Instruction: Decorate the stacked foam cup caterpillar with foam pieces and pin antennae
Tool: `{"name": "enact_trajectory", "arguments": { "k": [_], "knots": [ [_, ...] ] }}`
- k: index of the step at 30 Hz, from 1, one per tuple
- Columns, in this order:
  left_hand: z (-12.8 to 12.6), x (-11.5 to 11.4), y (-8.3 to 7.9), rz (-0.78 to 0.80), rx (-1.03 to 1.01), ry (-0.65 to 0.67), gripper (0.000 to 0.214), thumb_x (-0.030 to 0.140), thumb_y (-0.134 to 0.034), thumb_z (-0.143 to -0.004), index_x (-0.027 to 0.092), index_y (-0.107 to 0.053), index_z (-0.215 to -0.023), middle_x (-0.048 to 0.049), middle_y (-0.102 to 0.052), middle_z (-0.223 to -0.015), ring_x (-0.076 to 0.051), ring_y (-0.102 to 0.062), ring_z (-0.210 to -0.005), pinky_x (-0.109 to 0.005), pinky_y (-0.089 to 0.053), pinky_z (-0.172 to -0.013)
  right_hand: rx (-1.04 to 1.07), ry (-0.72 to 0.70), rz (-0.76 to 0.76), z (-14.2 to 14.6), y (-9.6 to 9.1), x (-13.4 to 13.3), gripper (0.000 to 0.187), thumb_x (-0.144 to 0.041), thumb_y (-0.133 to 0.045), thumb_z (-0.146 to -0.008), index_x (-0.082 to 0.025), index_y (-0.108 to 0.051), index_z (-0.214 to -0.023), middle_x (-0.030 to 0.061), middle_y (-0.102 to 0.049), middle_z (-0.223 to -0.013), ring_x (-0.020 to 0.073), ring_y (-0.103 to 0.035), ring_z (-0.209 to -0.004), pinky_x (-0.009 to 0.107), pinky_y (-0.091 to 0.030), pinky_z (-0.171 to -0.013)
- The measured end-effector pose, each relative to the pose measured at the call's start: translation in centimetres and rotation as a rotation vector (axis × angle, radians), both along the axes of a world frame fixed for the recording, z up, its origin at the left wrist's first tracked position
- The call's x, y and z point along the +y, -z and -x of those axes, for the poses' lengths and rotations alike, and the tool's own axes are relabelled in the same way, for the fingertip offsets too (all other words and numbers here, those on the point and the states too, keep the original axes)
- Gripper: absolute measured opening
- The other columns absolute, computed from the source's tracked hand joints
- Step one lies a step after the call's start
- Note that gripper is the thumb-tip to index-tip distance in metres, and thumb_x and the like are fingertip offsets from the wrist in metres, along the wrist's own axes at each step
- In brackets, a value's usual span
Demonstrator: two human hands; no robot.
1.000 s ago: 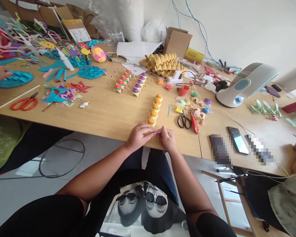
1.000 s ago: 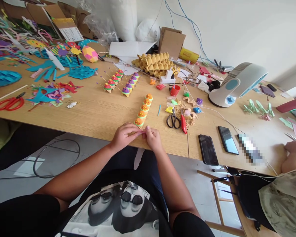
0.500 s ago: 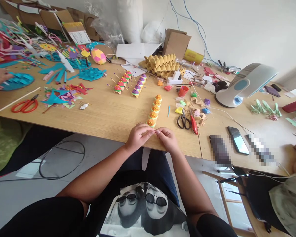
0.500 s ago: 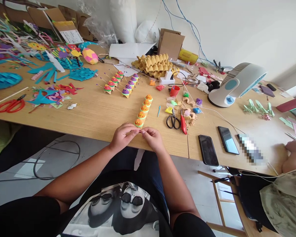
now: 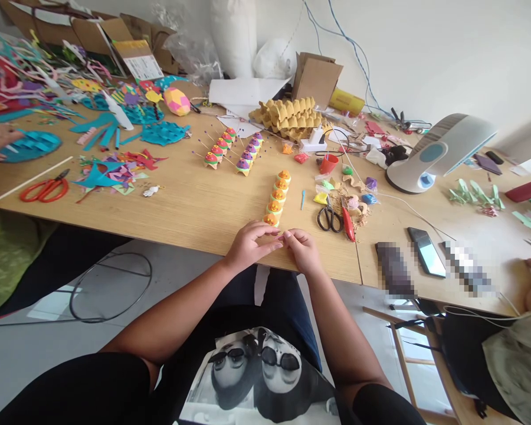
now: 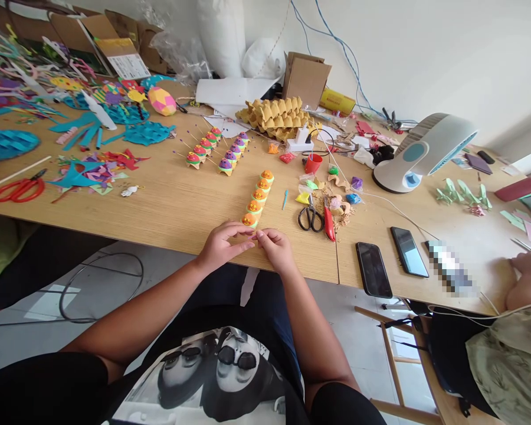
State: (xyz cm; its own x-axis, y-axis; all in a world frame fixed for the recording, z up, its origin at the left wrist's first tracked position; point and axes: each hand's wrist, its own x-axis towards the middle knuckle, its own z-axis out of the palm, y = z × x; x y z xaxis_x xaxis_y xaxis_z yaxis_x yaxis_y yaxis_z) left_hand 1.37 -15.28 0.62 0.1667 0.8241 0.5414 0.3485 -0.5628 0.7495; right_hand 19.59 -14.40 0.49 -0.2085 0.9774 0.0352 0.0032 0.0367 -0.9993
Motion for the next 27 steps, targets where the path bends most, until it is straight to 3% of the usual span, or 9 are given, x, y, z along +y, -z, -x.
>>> {"name": "enact_trajectory", "arguments": {
  "k": [5,11,19,27],
  "knots": [
    [-0.07,-0.12,-0.35,-0.002,-0.023,0.004,0.01,0.03,-0.07,-0.088,0.022,-0.076,-0.091,-0.0044,-0.077,-0.09,-0.018,-0.069,-0.087,-0.033,-0.054,-0.083,-0.02,0.016,-0.016,0.05,0.01,-0.04,0.044,-0.058,-0.065,-0.084,-0.02,-0.065,-0.062,0.0005,-0.056,-0.062,0.0138,-0.047,-0.062,0.028,-0.037,-0.062],
    [-0.02,-0.13,-0.43,-0.007,-0.026,-0.011,0.012,0.029,-0.066,-0.091,0.023,-0.077,-0.091,-0.0038,-0.076,-0.089,-0.017,-0.068,-0.084,-0.031,-0.053,-0.079,-0.01,0.0,0.018,0.09,-0.1,-0.11,0.049,-0.066,-0.058,-0.085,-0.02,-0.065,-0.067,-0.0003,-0.052,-0.061,0.0132,-0.045,-0.059,0.027,-0.036,-0.058],
    [-0.05,0.05,0.14,0.031,-0.08,-0.032,0.011,0.031,-0.068,-0.09,0.022,-0.075,-0.09,-0.0038,-0.074,-0.089,-0.015,-0.065,-0.083,-0.029,-0.052,-0.075,0.087,-0.037,0.055,0.3,-0.11,-0.21,0.037,-0.056,-0.074,-0.076,-0.021,-0.065,-0.081,-0.0037,-0.05,-0.064,0.0106,-0.038,-0.058,0.026,-0.03,-0.057],
    [0.06,0.04,-0.22,0.083,-0.042,-0.015,0.022,0.037,-0.061,-0.094,0.021,-0.073,-0.085,-0.0049,-0.072,-0.084,-0.018,-0.064,-0.081,-0.031,-0.05,-0.074,-0.021,-0.027,0.006,0.04,-0.35,-0.25,0.039,-0.058,-0.067,-0.082,-0.02,-0.066,-0.074,-0.0015,-0.054,-0.064,0.0131,-0.045,-0.062,0.028,-0.037,-0.063]
  ]
}}
